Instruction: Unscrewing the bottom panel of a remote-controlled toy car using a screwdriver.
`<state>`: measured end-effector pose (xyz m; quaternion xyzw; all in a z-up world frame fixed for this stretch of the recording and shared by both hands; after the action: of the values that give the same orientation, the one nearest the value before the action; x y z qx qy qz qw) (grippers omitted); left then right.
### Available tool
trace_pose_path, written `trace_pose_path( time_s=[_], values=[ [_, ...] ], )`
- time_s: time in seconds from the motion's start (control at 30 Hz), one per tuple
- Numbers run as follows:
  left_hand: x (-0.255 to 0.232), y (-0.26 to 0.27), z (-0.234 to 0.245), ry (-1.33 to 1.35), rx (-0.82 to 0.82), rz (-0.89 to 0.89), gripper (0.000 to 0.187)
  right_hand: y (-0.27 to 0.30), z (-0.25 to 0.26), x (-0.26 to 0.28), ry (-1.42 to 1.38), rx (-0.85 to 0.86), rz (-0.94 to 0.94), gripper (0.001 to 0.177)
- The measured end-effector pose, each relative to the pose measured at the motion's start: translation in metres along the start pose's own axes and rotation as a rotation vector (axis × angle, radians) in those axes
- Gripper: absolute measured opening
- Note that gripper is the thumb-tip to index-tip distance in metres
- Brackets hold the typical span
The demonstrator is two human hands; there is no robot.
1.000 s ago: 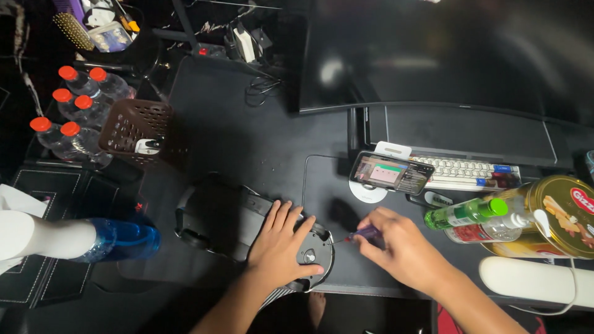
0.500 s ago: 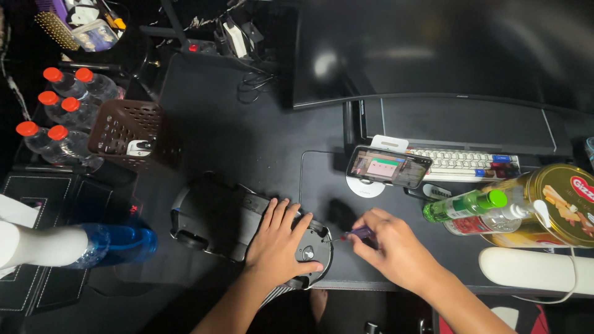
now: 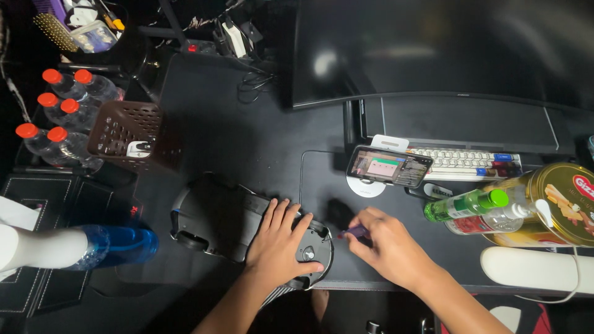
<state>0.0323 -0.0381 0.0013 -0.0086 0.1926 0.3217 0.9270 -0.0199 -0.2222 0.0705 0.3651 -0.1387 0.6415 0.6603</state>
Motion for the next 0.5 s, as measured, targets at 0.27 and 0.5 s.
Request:
trace_pose_path(
  time_s=[0.27, 0.5],
  values=[
    [0.0, 0.0, 0.001, -0.008, 0.012, 0.002, 0.107, -0.001, -0.004, 0.005, 0.034, -0.012, 0.065, 0.022],
    [0.0, 0.0, 0.0, -0.006, 0.013, 0.016, 0.108, 0.0, -0.012, 0.01, 0.09, -0.023, 0.133, 0.022]
  ],
)
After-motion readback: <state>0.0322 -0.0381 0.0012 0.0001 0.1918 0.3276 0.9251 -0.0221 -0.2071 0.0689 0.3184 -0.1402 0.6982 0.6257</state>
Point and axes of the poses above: each hand's wrist, its own y-axis away from the middle knuckle, its own z-axis out of the back of the hand, x = y × z, the point moved 5 cm from there along -y, towards the middle knuckle, and after that the axes turned 9 degrees about x, right-handed, at the moved point
